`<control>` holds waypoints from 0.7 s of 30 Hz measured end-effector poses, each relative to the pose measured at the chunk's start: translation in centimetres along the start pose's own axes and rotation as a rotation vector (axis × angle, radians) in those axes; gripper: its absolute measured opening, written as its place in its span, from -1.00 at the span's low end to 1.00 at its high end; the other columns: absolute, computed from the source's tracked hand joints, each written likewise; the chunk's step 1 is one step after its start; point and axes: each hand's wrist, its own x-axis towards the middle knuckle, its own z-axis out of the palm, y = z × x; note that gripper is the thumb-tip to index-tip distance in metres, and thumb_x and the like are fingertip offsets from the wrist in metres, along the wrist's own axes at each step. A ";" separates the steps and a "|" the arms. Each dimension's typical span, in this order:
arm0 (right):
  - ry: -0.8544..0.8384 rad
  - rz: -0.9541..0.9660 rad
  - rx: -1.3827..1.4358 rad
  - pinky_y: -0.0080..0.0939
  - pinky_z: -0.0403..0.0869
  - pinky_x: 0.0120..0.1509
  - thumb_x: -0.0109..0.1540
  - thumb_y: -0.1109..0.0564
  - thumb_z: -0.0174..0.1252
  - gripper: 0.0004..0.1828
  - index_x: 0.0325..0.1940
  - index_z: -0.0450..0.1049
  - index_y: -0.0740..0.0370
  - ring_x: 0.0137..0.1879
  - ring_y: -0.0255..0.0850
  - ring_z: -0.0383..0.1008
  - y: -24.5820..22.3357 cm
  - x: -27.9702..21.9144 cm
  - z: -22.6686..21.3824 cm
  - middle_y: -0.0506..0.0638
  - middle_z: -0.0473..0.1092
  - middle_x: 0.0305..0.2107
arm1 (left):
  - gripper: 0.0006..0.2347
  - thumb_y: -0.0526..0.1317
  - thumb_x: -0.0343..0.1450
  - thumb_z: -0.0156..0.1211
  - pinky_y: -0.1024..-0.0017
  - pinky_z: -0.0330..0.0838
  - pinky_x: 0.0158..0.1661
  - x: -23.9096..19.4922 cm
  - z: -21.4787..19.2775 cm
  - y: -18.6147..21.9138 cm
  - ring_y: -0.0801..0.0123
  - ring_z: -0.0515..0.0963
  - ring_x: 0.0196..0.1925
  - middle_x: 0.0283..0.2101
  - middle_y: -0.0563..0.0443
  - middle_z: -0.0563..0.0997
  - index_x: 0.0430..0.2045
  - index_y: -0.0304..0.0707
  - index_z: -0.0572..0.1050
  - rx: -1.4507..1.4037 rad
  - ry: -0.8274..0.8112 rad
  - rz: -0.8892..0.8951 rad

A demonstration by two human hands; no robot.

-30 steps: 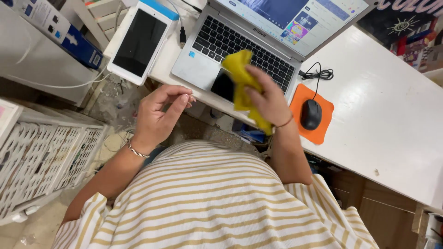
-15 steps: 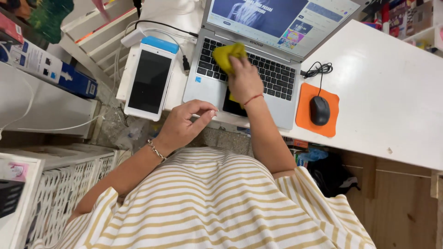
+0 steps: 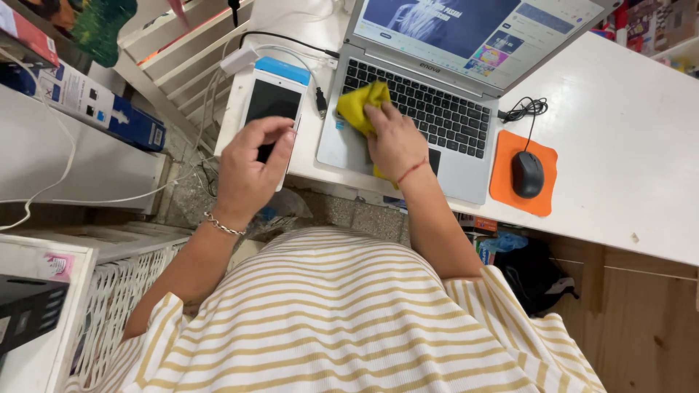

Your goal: Cleaning a desk surface with a cloth and reviewing paper records in a notebook.

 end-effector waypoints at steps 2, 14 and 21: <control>-0.104 -0.154 -0.005 0.18 0.59 0.12 0.26 0.03 0.11 -0.45 0.37 0.35 -0.24 0.10 0.29 0.52 -2.0 -4.4 -3.8 0.07 0.33 0.22 | -0.86 -0.29 0.56 0.20 0.27 0.57 -0.11 0.1 -1.1 -1.3 0.11 0.67 -0.16 -0.21 -0.16 0.65 -0.05 -0.33 0.56 0.014 0.048 -0.020; 0.350 -0.478 0.118 0.08 0.59 0.11 0.29 0.08 0.19 -0.42 0.41 0.36 -0.21 0.06 0.23 0.51 -11.6 3.8 -3.1 0.08 0.27 0.27 | -0.58 0.01 0.68 -0.30 -0.04 0.33 0.26 -4.1 -1.6 -8.4 -0.20 0.41 0.31 0.26 -0.46 0.38 0.28 -0.36 0.21 0.012 0.257 -0.216; 0.006 -0.691 -0.086 0.02 0.61 -0.01 0.21 0.08 0.16 -0.42 0.32 0.40 -0.36 0.11 0.12 0.46 -16.2 -7.0 -2.7 0.00 0.27 0.30 | -0.50 0.22 0.59 -0.43 0.41 0.46 0.25 -6.6 -1.2 -13.4 0.28 0.52 0.26 0.24 -0.09 0.44 0.20 -0.15 0.22 -0.738 0.557 -0.340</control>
